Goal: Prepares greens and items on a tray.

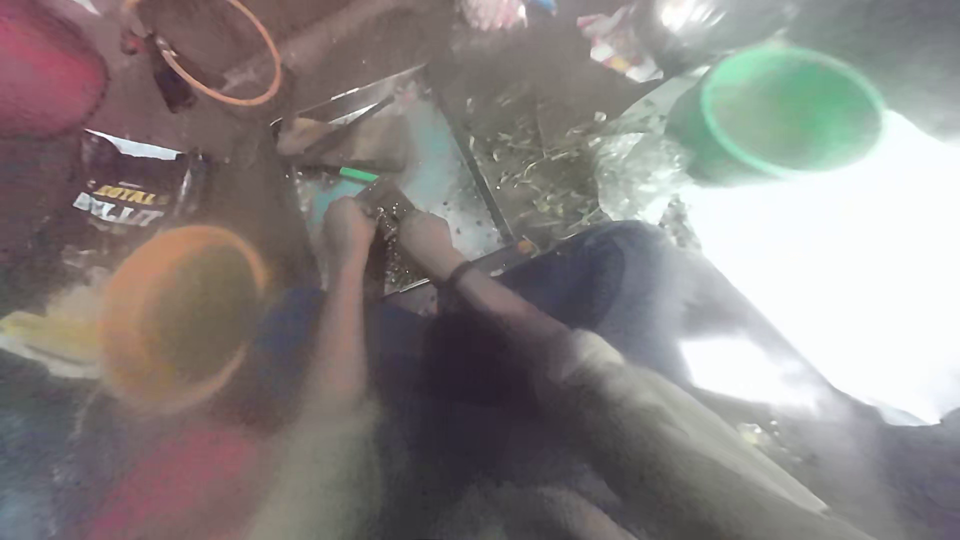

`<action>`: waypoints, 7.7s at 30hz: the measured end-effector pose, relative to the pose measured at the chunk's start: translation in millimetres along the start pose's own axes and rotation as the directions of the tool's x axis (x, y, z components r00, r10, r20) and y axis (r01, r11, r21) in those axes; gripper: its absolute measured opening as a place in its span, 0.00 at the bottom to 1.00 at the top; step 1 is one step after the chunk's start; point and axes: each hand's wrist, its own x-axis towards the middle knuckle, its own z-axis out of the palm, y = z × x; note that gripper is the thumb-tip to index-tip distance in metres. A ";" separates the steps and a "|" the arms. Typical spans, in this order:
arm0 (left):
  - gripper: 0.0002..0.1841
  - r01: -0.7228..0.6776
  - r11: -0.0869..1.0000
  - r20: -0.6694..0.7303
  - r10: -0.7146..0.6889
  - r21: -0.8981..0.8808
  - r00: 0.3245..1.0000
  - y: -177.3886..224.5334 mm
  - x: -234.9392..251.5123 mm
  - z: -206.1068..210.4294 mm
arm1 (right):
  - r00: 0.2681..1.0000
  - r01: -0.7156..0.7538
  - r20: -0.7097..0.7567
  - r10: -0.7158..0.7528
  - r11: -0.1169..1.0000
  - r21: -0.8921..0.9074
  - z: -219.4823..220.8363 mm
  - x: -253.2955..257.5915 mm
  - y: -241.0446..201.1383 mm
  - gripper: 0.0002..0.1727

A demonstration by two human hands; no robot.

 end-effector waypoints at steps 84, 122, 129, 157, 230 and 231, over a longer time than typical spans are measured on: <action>0.11 0.013 0.996 0.016 -0.015 0.091 1.000 10.4 9.5 8.5 | 1.000 0.017 -0.002 -0.017 0.997 0.078 16.5 48.6 -13.3 0.20; 0.19 -0.082 0.995 0.002 0.083 -0.047 0.997 -9.9 6.6 6.2 | 0.994 -0.103 0.054 0.098 0.990 0.099 32.6 -22.9 40.1 0.14; 0.09 -0.038 0.999 0.029 0.037 0.030 0.999 -1.1 2.8 4.3 | 0.999 -0.023 -0.041 0.033 0.977 0.210 25.1 -14.4 30.1 0.13; 0.10 0.050 0.993 0.004 -0.051 0.103 0.999 9.2 -0.3 5.3 | 0.999 -0.006 0.032 0.004 0.999 0.045 -0.7 24.5 -13.3 0.18; 0.11 0.046 0.998 0.033 -0.048 0.051 0.998 7.1 -0.6 7.0 | 1.000 0.019 0.007 -0.019 1.000 -0.009 0.8 0.5 -5.6 0.14; 0.11 0.059 0.996 0.025 -0.060 0.060 0.998 9.0 -2.8 6.4 | 1.000 0.023 0.015 -0.023 1.000 0.009 -0.5 9.4 -10.6 0.17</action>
